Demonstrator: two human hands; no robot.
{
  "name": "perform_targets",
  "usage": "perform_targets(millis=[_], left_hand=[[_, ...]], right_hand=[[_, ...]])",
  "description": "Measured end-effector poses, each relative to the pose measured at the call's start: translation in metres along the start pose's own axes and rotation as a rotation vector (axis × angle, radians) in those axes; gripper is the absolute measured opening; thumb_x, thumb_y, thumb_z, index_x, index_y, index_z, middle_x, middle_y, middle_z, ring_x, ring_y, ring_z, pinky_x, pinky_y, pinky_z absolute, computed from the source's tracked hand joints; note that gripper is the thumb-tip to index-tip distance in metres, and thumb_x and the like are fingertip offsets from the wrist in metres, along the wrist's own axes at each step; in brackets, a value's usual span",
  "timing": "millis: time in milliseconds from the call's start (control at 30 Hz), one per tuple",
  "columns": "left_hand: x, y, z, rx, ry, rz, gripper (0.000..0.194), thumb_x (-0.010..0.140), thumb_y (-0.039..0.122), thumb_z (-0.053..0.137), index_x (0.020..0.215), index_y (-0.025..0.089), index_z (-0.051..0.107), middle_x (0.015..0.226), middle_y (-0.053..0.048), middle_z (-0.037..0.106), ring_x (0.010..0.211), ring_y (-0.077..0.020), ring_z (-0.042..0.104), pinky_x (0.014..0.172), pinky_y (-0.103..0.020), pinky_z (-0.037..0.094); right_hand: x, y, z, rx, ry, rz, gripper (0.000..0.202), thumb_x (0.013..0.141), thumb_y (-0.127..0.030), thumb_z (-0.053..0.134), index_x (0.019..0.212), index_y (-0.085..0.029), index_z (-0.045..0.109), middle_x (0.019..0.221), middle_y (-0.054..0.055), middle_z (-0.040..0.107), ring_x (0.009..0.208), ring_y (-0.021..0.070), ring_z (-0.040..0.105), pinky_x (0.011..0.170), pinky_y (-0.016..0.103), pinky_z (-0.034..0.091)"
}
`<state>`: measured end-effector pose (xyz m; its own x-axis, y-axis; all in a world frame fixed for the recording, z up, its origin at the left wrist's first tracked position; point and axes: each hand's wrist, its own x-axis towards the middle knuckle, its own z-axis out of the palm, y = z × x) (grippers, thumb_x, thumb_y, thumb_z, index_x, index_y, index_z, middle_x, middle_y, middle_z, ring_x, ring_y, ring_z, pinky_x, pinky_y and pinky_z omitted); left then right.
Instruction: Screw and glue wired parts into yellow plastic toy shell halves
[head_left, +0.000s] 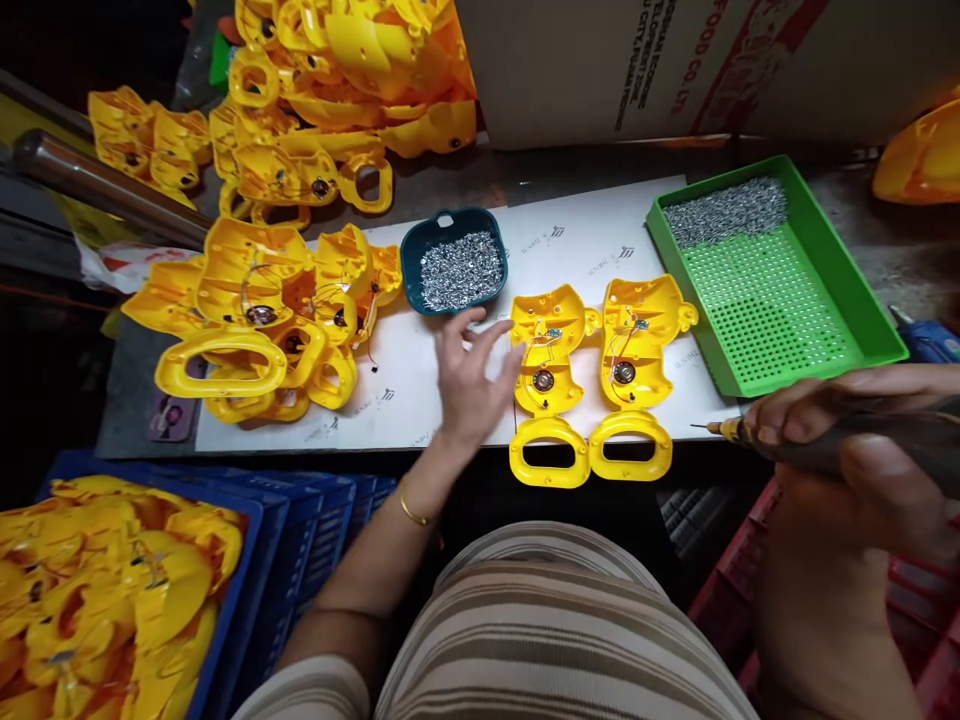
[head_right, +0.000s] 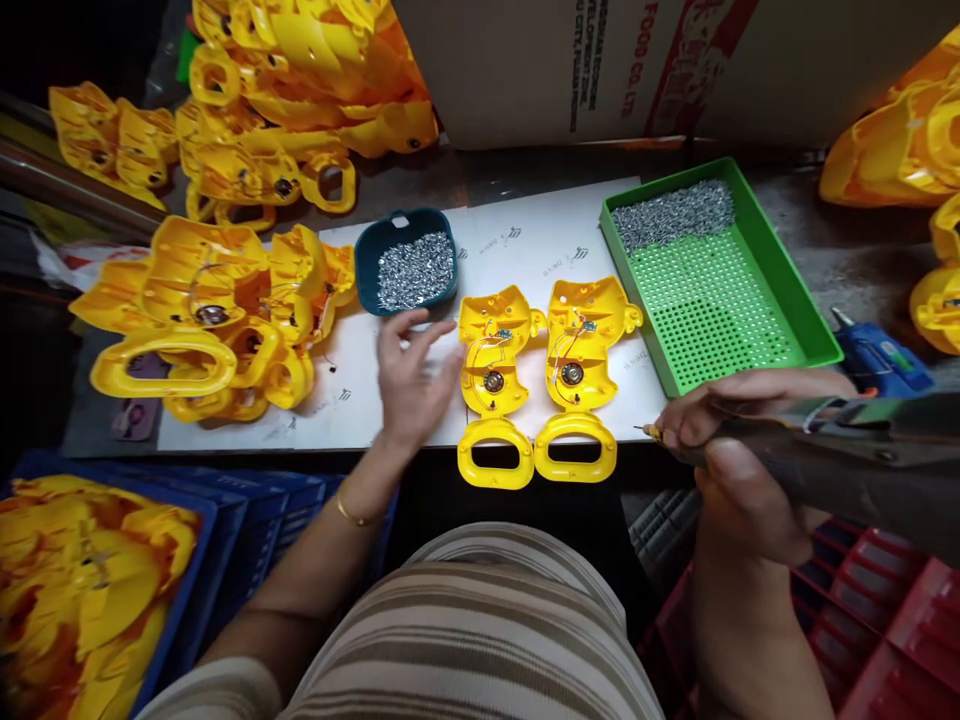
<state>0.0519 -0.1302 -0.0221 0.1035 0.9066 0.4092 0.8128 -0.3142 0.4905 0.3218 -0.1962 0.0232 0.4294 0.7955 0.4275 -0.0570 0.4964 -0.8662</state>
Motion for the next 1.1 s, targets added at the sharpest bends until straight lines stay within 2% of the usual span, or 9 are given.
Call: perform_targets(millis=[100,200,300,433,633,800,867,1000,1100], left_hand=[[0.051,-0.039,-0.013,0.161,-0.020,0.064,0.019,0.091,0.037,0.061,0.099,0.024,0.071,0.109,-0.008,0.062,0.109,-0.0261,0.054,0.093,-0.045,0.047],[0.101,-0.078,-0.010,0.180,-0.272,0.065,0.031,0.074,0.044,0.077,0.094,0.021,0.073,0.086,-0.007,0.064,0.088,-0.0248,0.062,0.082,-0.040,0.049],[0.126,-0.100,0.002,0.122,-0.436,0.017,0.027,0.063,0.040,0.084,0.081,0.022,0.075,0.070,-0.002,0.065,0.067,-0.0196,0.061,0.069,-0.033,0.049],[0.125,-0.103,0.009,0.074,-0.385,0.019,0.012,0.069,0.030,0.080,0.077,0.022,0.077,0.064,0.001,0.065,0.059,-0.0140,0.054,0.064,-0.028,0.046],[0.123,-0.100,-0.001,0.021,-0.177,0.037,0.016,0.081,0.036,0.074,0.088,0.022,0.076,0.069,0.002,0.064,0.069,-0.0140,0.056,0.080,-0.033,0.051],[0.101,-0.063,-0.012,-0.120,-0.083,0.085,0.016,0.087,0.035,0.067,0.091,0.022,0.076,0.089,0.003,0.075,0.086,-0.0179,0.068,0.086,-0.043,0.057],[0.073,-0.032,-0.013,-0.199,-0.090,0.107,0.015,0.088,0.032,0.066,0.097,0.025,0.075,0.095,0.003,0.076,0.083,-0.0151,0.070,0.080,-0.037,0.061],[0.003,0.031,0.000,-0.555,-0.289,0.190,0.015,0.087,0.022,0.067,0.100,0.023,0.075,0.095,-0.001,0.078,0.080,-0.0143,0.073,0.071,-0.026,0.061],[-0.032,0.055,0.014,-0.621,-0.327,0.260,0.024,0.089,0.020,0.066,0.112,0.020,0.071,0.094,-0.004,0.078,0.075,-0.0126,0.073,0.070,-0.021,0.059]], right_hand=[[-0.002,-0.005,-0.003,-0.018,-0.023,-0.013,0.028,0.058,-0.024,0.069,0.084,-0.018,0.073,0.051,0.000,0.058,0.037,0.0203,0.052,0.027,0.035,0.038],[-0.005,-0.007,-0.006,-0.021,-0.059,-0.042,0.030,0.059,-0.023,0.067,0.087,-0.019,0.073,0.051,-0.001,0.058,0.036,0.0201,0.052,0.027,0.035,0.040],[-0.009,-0.007,-0.006,-0.028,-0.038,-0.031,0.031,0.058,-0.023,0.066,0.088,-0.020,0.073,0.052,-0.001,0.058,0.036,0.0196,0.051,0.027,0.034,0.041],[-0.011,-0.009,-0.001,-0.022,-0.015,0.016,0.026,0.059,-0.026,0.070,0.085,-0.021,0.073,0.049,-0.001,0.056,0.034,0.0188,0.050,0.028,0.033,0.041],[-0.012,-0.011,0.001,-0.002,-0.069,0.045,0.025,0.065,-0.022,0.070,0.090,-0.017,0.070,0.053,-0.001,0.056,0.040,0.0169,0.054,0.034,0.030,0.045],[-0.009,-0.008,0.001,0.038,-0.127,0.041,0.026,0.070,-0.022,0.068,0.095,-0.016,0.068,0.056,-0.001,0.058,0.042,0.0162,0.055,0.036,0.029,0.047],[-0.006,-0.006,0.003,0.068,-0.149,0.029,0.024,0.071,-0.023,0.069,0.094,-0.016,0.069,0.056,-0.001,0.058,0.041,0.0156,0.055,0.036,0.028,0.047],[0.000,-0.008,0.015,0.095,-0.125,0.026,0.023,0.073,-0.030,0.073,0.093,-0.018,0.068,0.053,-0.002,0.056,0.039,0.0149,0.053,0.035,0.029,0.046],[0.000,-0.014,0.026,0.094,-0.153,0.024,0.023,0.077,-0.039,0.073,0.093,-0.025,0.066,0.050,-0.006,0.052,0.035,0.0134,0.048,0.034,0.028,0.044]])
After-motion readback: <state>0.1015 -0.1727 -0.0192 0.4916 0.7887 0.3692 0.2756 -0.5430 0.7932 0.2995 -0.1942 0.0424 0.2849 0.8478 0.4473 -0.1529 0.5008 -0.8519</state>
